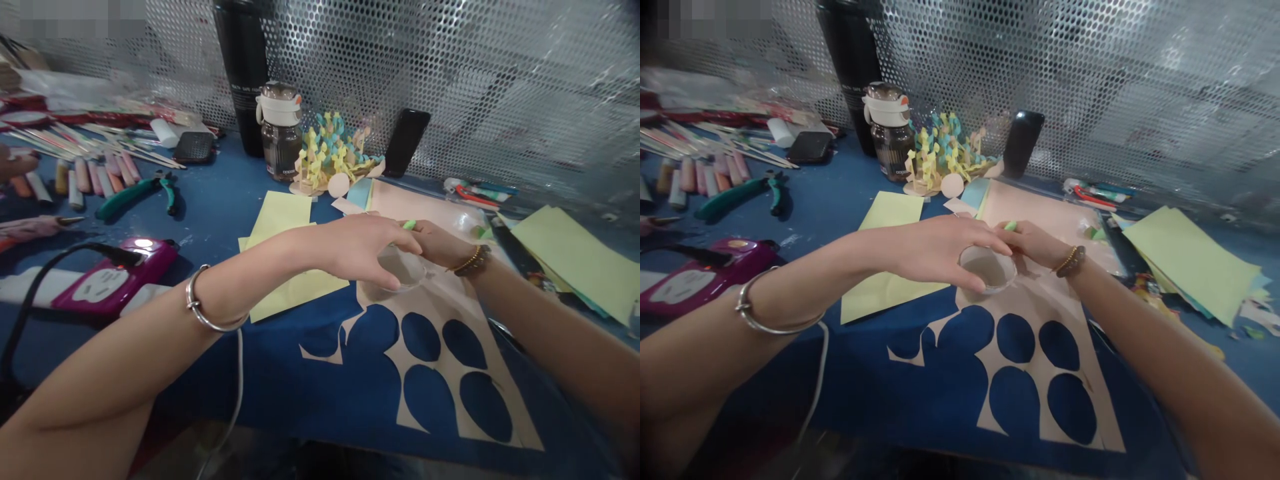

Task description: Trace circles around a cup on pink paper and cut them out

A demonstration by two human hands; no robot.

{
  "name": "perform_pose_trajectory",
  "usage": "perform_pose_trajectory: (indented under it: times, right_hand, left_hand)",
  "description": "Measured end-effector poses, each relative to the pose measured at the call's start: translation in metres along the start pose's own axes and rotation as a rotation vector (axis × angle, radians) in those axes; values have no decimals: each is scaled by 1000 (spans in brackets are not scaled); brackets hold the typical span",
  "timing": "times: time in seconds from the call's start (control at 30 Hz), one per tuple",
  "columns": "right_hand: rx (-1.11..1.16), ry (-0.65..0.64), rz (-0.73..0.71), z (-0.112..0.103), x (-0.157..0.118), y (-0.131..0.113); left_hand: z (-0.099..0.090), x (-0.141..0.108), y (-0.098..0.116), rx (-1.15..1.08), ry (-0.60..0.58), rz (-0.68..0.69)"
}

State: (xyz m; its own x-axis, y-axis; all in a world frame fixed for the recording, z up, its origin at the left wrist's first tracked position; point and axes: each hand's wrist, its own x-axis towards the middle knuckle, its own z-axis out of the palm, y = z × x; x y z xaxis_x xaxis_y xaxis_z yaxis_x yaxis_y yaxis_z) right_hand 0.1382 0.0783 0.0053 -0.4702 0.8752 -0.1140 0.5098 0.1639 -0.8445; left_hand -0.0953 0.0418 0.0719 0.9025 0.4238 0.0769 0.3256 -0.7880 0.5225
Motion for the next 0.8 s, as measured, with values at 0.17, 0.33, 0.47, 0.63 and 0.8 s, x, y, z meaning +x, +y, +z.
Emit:
perform_pose_trajectory:
  times: [0.17,0.33,0.47,0.63,0.8]
  right_hand:
    - [28,25,49,-1,-26,5]
    - [92,83,78,2,-49,6]
    - [176,108,95,6,-67,8]
    - [299,241,43,6,-92,5]
    - [188,495,-136,3,-117,-1]
  left_hand:
    - [1,0,-1,-14,3,-10]
    - [1,1,0,5,0,-30]
    - [1,0,0,11,11,-35]
    - [3,0,-3,3,16,-55]
    - [4,3,-2,35,17,-73]
